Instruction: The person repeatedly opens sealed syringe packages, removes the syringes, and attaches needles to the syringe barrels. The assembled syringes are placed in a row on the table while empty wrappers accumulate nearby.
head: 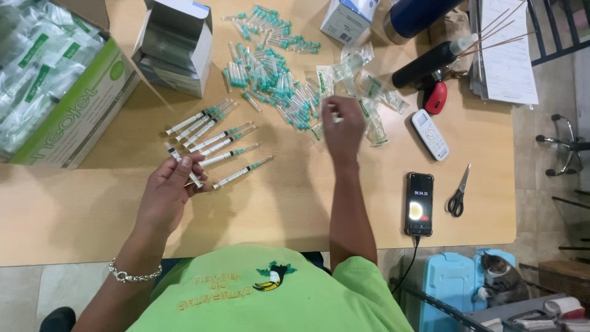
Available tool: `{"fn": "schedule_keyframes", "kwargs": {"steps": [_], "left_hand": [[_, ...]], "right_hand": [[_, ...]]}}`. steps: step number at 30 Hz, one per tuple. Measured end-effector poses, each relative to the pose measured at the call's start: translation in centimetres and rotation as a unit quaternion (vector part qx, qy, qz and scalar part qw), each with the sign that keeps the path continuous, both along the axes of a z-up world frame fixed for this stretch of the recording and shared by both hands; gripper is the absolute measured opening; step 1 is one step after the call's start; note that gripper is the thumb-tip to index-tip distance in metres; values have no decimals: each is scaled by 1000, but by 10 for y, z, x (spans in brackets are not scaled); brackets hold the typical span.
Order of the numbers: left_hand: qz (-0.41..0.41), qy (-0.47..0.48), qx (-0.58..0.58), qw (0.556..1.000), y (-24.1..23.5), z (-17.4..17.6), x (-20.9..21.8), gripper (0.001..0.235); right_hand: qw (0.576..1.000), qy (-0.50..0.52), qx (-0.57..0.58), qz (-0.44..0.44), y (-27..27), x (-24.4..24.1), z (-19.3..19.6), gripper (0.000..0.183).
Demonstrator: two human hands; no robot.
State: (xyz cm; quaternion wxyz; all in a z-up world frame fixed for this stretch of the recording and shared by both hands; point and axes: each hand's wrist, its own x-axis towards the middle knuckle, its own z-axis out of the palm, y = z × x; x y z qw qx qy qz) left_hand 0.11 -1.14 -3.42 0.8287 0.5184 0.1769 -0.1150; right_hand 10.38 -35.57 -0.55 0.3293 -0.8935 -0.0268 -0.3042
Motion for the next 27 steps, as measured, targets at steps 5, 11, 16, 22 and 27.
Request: {"fn": "schedule_keyframes", "kwargs": {"steps": [5,11,16,22,27], "left_hand": [[-32,-36,53,997,-2,8,-4,27],[-60,-85,121,987,1,25,-10,26],[-104,-85,266,955,6,31,-9,30],[-100,-111,363,920,4,41,-5,32],[-133,-174,497,839,2,40,-5,43]], "right_hand": [[989,0,-112,96,71,23,-45,21],[966,101,-222,86,105,40,-72,25],[947,213,-235,59,105,37,-66,27],[978,113,20,173,111,-4,-5,21],[930,98,42,352,125,-36,47,15]]}}
